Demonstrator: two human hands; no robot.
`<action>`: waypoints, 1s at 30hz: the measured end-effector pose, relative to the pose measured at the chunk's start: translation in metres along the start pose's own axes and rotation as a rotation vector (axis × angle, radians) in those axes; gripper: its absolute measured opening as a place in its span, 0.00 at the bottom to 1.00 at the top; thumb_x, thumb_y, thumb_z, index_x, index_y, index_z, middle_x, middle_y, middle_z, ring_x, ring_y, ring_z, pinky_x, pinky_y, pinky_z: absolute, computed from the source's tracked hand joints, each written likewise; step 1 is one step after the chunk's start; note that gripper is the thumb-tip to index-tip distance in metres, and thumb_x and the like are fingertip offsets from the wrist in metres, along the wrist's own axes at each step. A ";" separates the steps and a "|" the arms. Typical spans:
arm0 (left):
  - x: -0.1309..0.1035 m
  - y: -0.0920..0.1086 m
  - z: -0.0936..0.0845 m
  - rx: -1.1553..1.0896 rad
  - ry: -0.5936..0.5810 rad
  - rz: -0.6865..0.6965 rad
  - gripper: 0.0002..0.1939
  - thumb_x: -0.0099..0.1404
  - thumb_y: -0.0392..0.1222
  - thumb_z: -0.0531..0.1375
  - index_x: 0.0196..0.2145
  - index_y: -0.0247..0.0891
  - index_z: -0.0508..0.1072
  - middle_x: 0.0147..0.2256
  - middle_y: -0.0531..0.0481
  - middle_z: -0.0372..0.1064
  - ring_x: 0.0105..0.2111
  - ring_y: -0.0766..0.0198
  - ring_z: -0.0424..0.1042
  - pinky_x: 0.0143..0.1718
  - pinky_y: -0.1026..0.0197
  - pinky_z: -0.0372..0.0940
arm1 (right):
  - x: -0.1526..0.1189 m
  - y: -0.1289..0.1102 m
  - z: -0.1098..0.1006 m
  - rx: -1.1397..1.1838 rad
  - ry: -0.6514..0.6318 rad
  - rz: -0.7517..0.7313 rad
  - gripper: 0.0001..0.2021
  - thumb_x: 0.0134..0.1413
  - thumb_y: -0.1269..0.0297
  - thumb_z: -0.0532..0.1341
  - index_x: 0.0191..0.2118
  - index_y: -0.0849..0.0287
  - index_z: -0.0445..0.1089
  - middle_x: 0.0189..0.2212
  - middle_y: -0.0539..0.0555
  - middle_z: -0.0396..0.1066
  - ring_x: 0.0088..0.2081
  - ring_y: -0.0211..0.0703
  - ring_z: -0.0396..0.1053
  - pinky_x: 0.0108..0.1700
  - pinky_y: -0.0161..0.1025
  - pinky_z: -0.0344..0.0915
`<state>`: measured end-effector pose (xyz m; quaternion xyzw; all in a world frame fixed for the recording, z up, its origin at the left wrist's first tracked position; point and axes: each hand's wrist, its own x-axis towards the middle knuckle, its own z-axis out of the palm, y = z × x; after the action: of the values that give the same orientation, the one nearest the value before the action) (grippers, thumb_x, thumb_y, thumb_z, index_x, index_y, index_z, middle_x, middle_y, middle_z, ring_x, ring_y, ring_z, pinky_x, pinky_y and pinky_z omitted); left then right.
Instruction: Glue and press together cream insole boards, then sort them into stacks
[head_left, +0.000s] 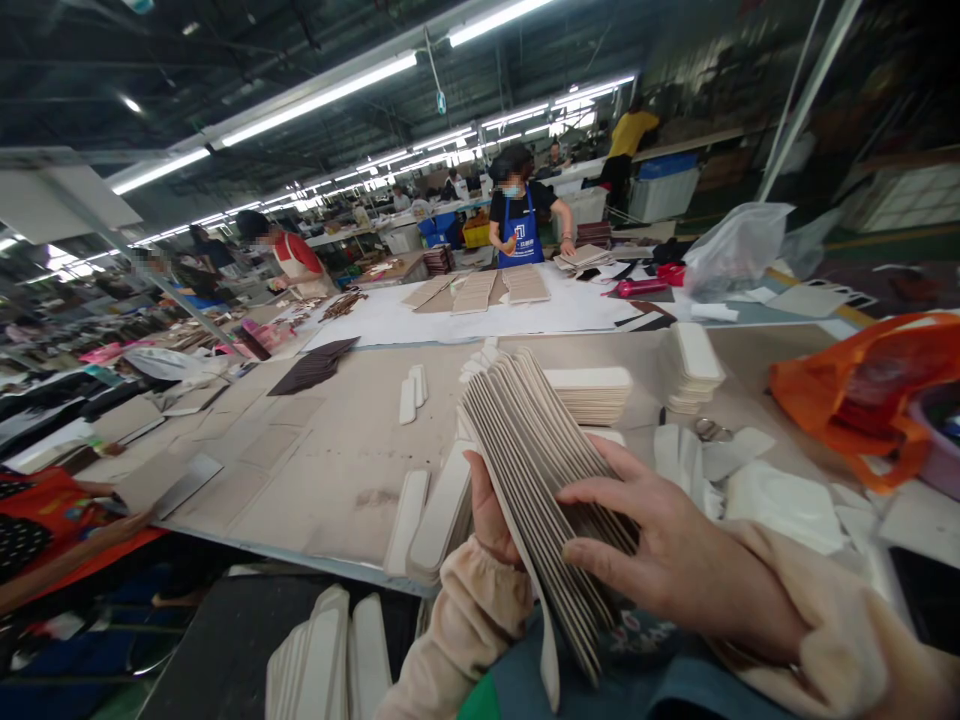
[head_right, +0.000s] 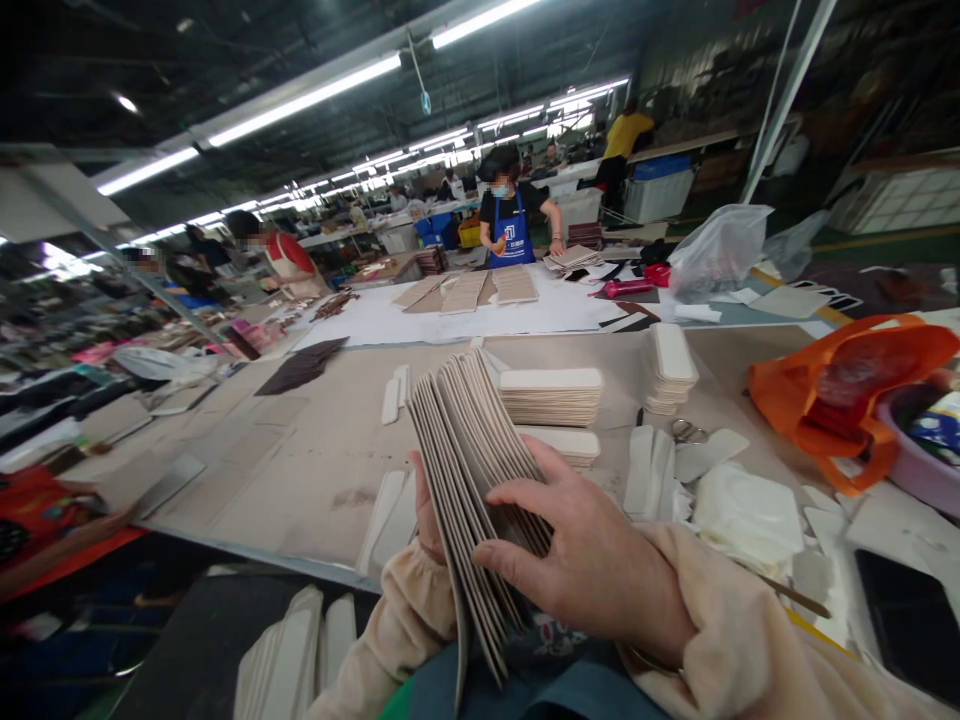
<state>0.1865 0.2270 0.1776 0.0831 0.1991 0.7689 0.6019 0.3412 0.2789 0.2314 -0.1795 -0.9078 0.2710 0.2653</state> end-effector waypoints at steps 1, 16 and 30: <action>0.000 0.000 0.000 -0.024 -0.056 -0.016 0.40 0.57 0.71 0.48 0.52 0.36 0.71 0.51 0.41 0.69 0.59 0.46 0.58 0.58 0.45 0.56 | 0.000 -0.001 0.000 -0.005 -0.008 0.022 0.16 0.50 0.51 0.63 0.43 0.52 0.72 0.54 0.59 0.58 0.54 0.53 0.61 0.53 0.49 0.63; 0.000 0.001 -0.006 -0.116 -0.185 -0.079 0.42 0.59 0.71 0.47 0.55 0.32 0.67 0.56 0.36 0.64 0.59 0.45 0.57 0.58 0.44 0.56 | 0.005 -0.007 0.001 -0.016 -0.112 0.139 0.16 0.47 0.49 0.64 0.39 0.53 0.68 0.48 0.57 0.59 0.47 0.51 0.65 0.47 0.48 0.65; 0.002 0.001 -0.004 -0.032 -0.127 -0.039 0.40 0.58 0.72 0.46 0.48 0.34 0.73 0.54 0.40 0.66 0.60 0.48 0.57 0.58 0.47 0.55 | 0.007 -0.006 0.000 -0.018 -0.081 0.097 0.13 0.47 0.54 0.65 0.38 0.54 0.68 0.45 0.56 0.61 0.43 0.48 0.66 0.45 0.45 0.67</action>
<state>0.1834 0.2280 0.1743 0.1182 0.1500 0.7534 0.6292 0.3345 0.2778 0.2376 -0.2147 -0.9104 0.2822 0.2130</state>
